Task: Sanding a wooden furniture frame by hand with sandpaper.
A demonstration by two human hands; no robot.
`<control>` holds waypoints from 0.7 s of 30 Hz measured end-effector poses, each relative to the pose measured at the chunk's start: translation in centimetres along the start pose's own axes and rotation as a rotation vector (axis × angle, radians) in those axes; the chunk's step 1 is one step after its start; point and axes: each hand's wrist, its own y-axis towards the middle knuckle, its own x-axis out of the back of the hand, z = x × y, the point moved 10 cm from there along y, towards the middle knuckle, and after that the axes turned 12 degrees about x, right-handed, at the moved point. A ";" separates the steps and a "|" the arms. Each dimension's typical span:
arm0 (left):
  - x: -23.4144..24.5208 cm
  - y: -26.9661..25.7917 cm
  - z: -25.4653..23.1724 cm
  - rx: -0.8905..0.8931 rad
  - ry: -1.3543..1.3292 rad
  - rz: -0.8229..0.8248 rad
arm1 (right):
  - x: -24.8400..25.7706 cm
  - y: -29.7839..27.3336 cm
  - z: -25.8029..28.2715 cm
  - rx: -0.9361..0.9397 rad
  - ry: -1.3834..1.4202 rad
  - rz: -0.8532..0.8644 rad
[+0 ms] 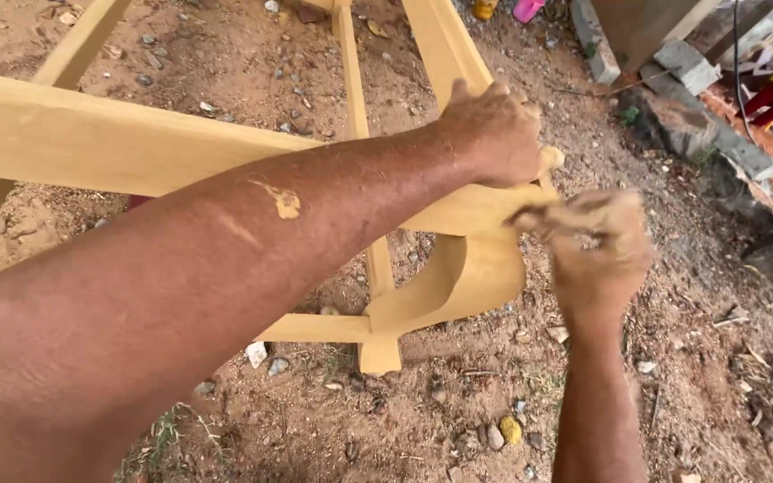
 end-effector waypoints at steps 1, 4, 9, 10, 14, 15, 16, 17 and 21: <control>-0.6 0.3 0.0 -0.001 0.000 0.002 | -0.1 -0.3 -0.2 -0.002 -0.001 0.001; -1.4 1.6 0.3 0.000 -0.027 -0.011 | 0.3 -1.1 -1.6 -0.089 0.162 -0.114; -0.6 0.9 0.1 -0.002 0.029 0.010 | 0.1 -0.7 -1.4 0.019 -0.031 0.008; -0.8 0.6 0.0 -0.004 0.027 0.016 | 0.1 -0.5 -1.2 0.014 -0.032 0.013; -0.7 1.3 0.1 0.000 0.017 -0.001 | -0.2 -0.3 0.1 -0.023 -0.078 -0.034; -0.8 1.8 0.2 -0.007 0.015 -0.031 | -1.2 -1.0 0.4 -0.066 -0.124 0.025; -0.6 1.2 0.2 -0.004 0.016 -0.026 | -0.9 -0.8 1.0 -0.070 -0.120 0.028; -0.6 0.6 0.3 0.007 0.013 -0.008 | -0.5 -0.6 1.8 -0.042 -0.113 0.008; -0.5 0.6 0.6 0.031 0.007 0.037 | -0.5 -0.3 1.4 0.006 0.029 -0.052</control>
